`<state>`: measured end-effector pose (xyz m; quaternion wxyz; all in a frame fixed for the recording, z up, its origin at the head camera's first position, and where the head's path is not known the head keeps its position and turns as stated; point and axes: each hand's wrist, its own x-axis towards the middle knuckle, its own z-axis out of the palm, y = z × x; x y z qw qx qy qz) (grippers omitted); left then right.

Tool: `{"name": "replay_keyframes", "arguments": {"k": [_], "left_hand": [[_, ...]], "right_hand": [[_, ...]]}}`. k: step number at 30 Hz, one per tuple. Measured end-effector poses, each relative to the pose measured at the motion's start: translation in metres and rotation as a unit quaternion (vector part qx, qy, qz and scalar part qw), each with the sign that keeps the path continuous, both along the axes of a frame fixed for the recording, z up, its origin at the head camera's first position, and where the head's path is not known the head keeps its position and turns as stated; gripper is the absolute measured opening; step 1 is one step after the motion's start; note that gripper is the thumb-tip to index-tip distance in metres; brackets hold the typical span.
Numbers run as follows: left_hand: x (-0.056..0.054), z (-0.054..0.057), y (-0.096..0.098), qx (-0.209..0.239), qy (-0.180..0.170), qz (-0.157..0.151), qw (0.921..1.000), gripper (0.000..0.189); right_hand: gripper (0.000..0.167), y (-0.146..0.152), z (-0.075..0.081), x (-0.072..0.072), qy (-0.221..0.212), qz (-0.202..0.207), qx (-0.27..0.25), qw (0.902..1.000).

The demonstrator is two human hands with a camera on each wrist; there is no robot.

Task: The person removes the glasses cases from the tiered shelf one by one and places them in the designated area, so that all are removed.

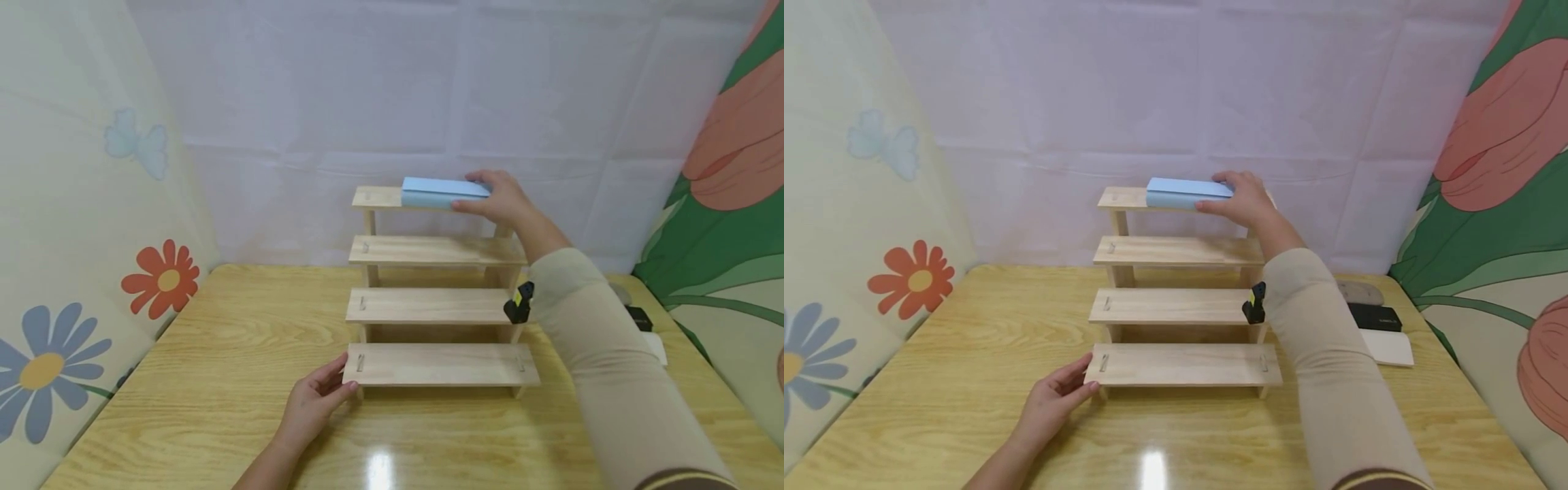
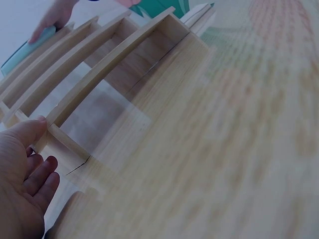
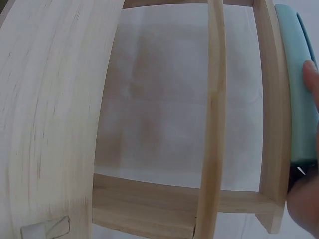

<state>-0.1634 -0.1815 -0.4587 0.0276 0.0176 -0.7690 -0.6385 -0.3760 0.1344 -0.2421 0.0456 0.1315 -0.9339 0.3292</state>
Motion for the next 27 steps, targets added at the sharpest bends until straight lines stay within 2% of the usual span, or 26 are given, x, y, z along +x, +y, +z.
{"name": "replay_keyframes", "arguments": {"k": [8, 21, 27], "left_hand": [[-0.0001, 0.0009, 0.001, -0.004, 0.0, -0.001, 1.0, 0.054], [-0.0001, 0.002, 0.0023, 0.0, -0.004, -0.003, 1.0, 0.054], [-0.0004, 0.0025, 0.002, -0.012, -0.004, 0.0, 0.9999, 0.053]], "right_hand": [[0.076, 0.0007, -0.0018, -0.001, -0.01, 0.02, -0.04, 0.999], [0.072, -0.0006, -0.0028, 0.0028, -0.003, 0.004, -0.06, 0.9982], [0.072, 0.001, -0.0026, 0.0049, 0.01, 0.006, -0.062, 0.998]]}}
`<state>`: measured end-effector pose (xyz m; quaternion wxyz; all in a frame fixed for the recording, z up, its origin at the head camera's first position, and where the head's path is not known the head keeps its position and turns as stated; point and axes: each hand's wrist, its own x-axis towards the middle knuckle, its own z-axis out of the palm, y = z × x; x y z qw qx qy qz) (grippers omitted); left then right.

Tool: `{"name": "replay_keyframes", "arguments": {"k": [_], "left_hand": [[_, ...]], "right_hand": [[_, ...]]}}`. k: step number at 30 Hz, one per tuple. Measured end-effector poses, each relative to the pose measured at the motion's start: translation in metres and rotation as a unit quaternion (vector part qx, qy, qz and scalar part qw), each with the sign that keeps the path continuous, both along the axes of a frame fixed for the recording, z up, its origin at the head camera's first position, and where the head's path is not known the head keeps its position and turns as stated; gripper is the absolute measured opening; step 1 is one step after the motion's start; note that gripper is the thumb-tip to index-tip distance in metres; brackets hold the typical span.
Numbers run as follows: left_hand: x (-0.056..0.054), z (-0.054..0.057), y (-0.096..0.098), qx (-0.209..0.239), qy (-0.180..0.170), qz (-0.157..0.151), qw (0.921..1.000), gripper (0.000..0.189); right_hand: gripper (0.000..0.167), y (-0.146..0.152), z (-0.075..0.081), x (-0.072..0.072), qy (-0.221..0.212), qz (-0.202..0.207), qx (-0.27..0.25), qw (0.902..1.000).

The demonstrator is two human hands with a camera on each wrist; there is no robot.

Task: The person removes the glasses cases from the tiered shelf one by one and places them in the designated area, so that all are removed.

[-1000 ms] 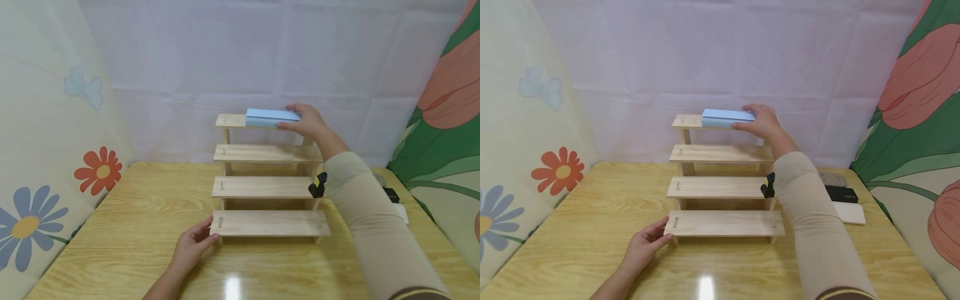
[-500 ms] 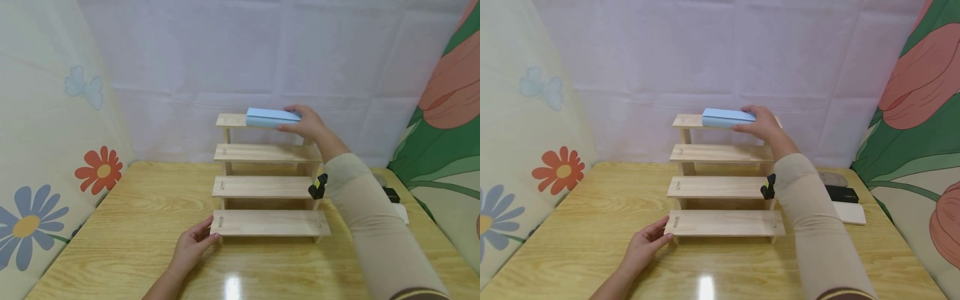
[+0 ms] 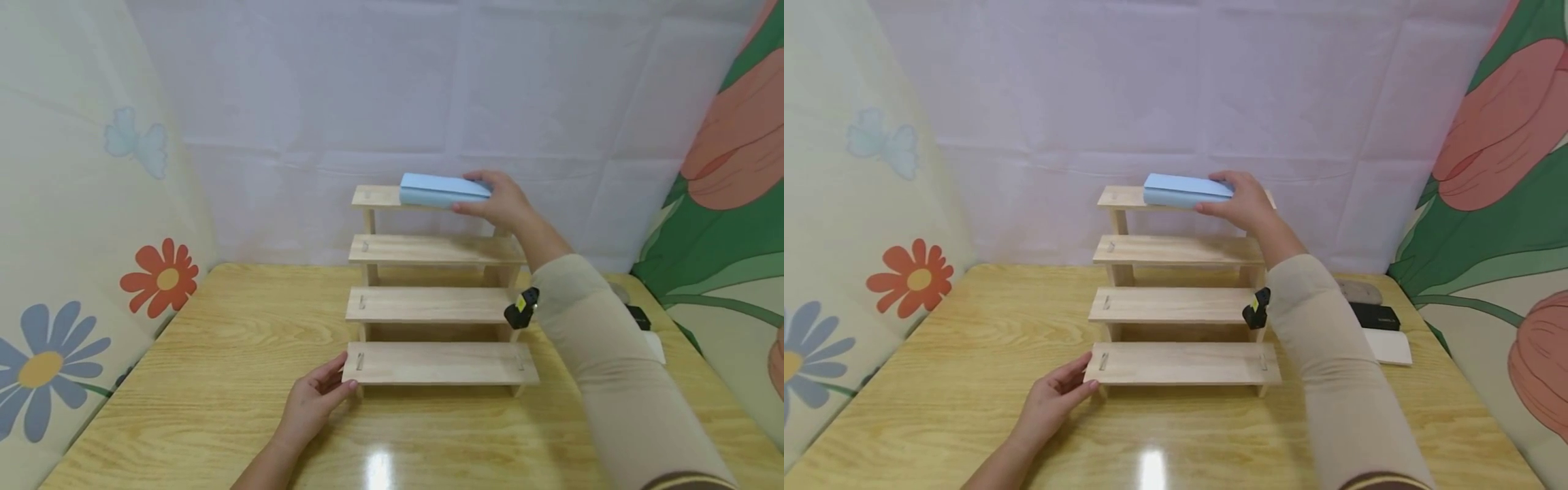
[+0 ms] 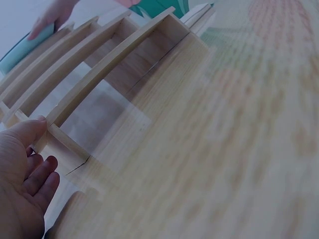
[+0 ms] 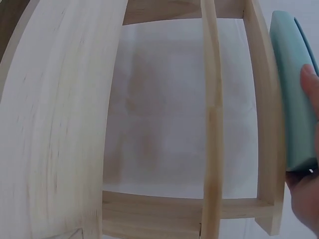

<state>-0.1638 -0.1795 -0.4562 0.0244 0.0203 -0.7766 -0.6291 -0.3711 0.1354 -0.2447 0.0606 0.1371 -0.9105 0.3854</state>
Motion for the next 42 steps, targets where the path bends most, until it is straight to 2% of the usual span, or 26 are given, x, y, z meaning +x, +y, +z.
{"name": "replay_keyframes", "arguments": {"k": [15, 29, 37, 42], "left_hand": [[-0.004, 0.0, 0.0, -0.004, -0.001, 0.004, 1.0, 0.053], [-0.003, 0.0, 0.0, 0.001, 0.002, 0.004, 1.0, 0.053], [-0.003, 0.0, 0.0, 0.003, -0.001, 0.002, 1.0, 0.053], [-0.005, -0.001, -0.001, 0.007, 0.002, 0.0, 1.0, 0.053]], "right_hand": [[0.076, 0.016, 0.005, 0.014, 0.007, -0.02, -0.003, 0.9998], [0.077, 0.036, -0.002, 0.03, 0.012, -0.023, 0.0, 0.9997], [0.073, 0.048, -0.007, 0.042, 0.02, -0.025, 0.009, 0.9994], [0.076, 0.056, -0.01, 0.05, 0.017, -0.029, 0.02, 0.9992]]}}
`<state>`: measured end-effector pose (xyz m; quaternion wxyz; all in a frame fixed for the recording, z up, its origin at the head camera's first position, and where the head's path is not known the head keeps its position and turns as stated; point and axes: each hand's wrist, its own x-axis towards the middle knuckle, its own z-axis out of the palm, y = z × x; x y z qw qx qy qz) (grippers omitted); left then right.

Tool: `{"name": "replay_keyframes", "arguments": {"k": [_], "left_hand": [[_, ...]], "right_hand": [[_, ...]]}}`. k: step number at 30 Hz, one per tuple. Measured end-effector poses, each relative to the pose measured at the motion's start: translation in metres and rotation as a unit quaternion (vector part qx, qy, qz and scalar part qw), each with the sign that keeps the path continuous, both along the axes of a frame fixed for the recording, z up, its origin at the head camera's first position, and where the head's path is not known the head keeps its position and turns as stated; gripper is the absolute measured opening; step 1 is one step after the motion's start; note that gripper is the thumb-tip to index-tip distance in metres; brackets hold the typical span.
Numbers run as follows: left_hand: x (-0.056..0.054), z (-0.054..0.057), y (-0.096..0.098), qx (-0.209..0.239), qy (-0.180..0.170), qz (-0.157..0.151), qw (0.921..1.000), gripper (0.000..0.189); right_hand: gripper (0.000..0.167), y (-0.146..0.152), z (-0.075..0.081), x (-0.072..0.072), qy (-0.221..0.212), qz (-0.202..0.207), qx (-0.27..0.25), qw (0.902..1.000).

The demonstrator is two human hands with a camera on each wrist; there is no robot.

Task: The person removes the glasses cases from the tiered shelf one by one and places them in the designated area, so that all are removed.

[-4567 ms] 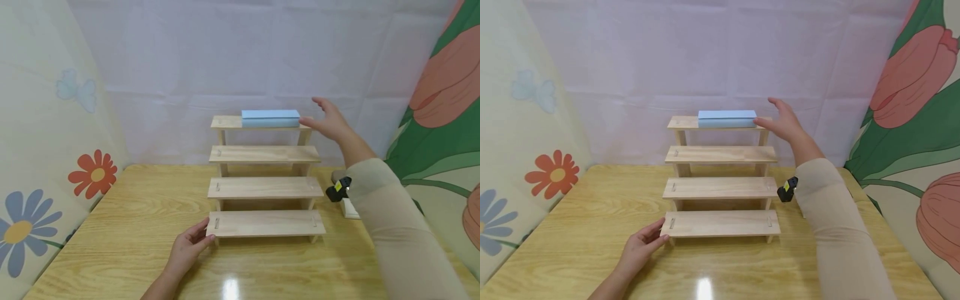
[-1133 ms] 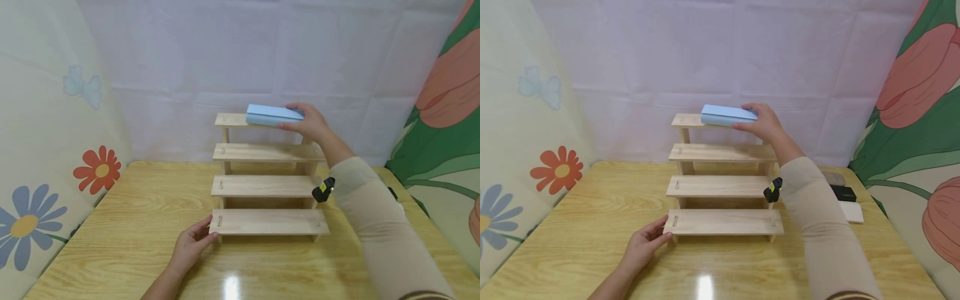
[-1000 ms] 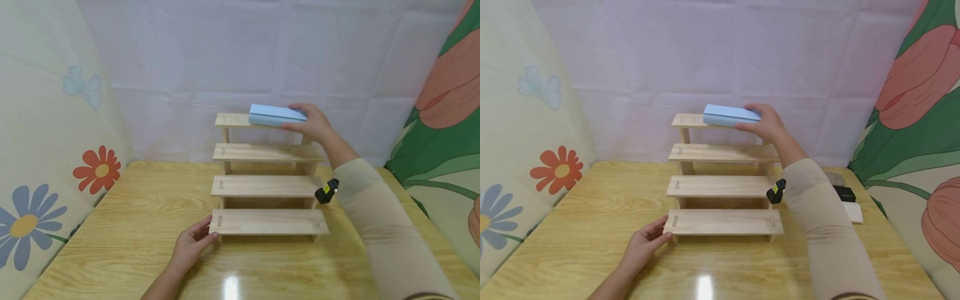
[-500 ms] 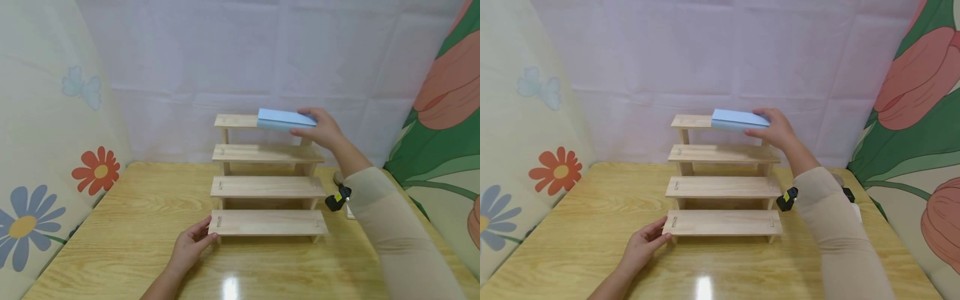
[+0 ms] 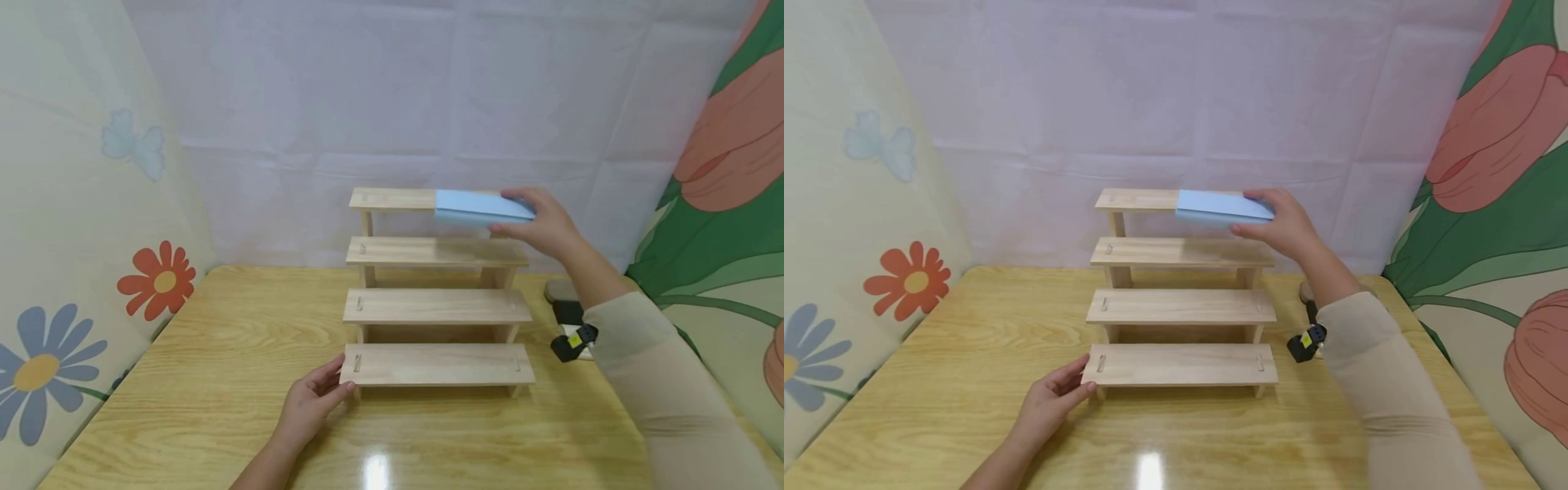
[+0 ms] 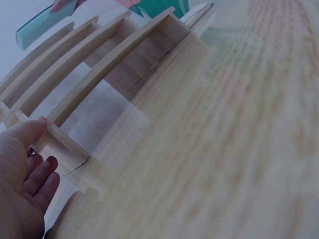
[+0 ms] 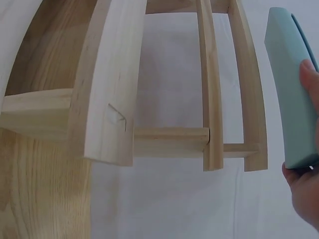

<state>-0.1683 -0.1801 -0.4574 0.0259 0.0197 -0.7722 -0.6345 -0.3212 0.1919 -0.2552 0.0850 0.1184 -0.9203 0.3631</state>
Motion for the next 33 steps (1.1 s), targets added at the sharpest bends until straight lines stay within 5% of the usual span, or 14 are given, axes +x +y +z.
{"name": "replay_keyframes", "arguments": {"k": [33], "left_hand": [[0.0, 0.001, -0.003, -0.01, 0.003, -0.003, 0.9999, 0.054]], "right_hand": [[0.075, 0.056, -0.018, 0.048, 0.02, -0.008, 0.016, 0.9996]]}}
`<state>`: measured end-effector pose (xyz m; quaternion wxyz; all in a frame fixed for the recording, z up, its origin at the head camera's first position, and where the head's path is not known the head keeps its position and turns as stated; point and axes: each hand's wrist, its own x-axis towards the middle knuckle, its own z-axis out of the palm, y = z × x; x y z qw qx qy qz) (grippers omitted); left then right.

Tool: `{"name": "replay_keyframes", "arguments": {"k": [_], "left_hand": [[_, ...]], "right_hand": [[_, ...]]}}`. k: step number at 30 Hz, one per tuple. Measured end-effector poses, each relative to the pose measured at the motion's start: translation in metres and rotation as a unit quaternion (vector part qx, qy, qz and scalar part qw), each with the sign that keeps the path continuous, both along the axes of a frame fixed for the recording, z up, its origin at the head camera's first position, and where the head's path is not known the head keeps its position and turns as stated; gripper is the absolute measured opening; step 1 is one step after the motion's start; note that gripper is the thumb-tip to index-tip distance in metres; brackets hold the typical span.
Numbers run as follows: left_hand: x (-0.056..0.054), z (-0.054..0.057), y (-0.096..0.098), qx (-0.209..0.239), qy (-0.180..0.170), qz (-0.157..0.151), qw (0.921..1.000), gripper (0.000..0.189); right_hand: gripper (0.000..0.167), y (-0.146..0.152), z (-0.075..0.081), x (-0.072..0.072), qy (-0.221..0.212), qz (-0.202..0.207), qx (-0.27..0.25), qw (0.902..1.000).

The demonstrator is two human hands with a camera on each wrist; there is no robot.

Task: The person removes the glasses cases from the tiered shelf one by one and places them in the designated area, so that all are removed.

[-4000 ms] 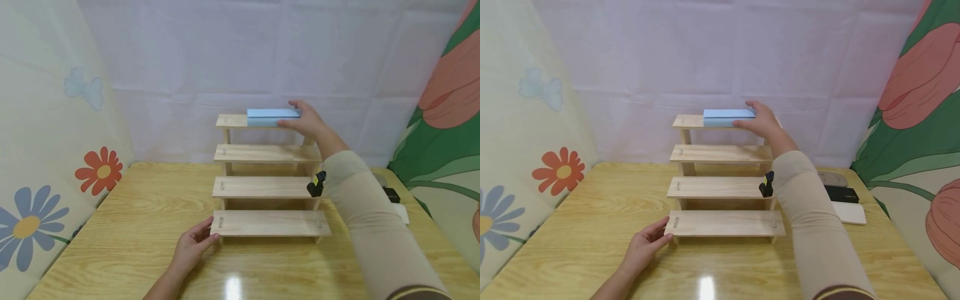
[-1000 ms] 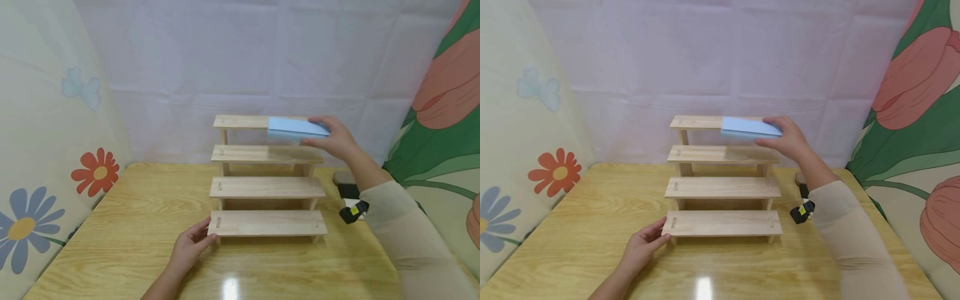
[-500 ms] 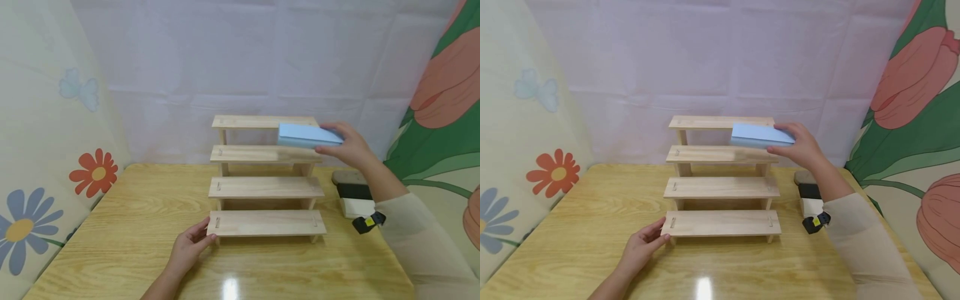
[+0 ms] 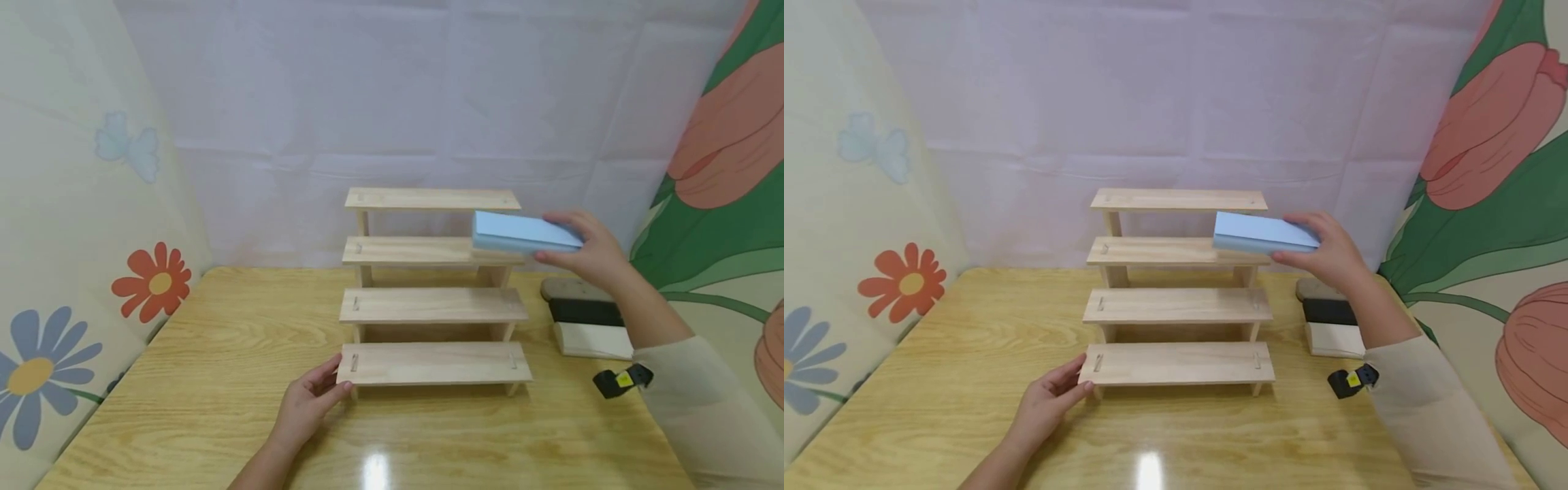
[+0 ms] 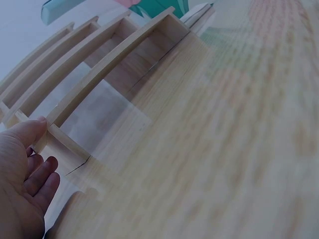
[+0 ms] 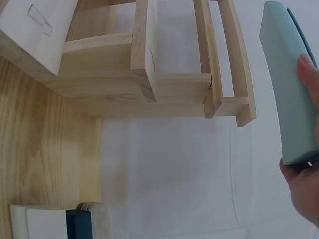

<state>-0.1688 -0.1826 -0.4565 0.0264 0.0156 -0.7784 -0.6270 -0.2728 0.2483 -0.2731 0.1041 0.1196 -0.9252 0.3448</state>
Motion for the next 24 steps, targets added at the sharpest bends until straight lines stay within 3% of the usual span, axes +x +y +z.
{"name": "replay_keyframes", "arguments": {"k": [24], "left_hand": [[-0.002, -0.002, -0.002, -0.014, -0.003, 0.0, 0.9999, 0.055]], "right_hand": [[0.072, 0.037, -0.03, 0.032, 0.003, -0.027, 0.008, 0.9996]]}}
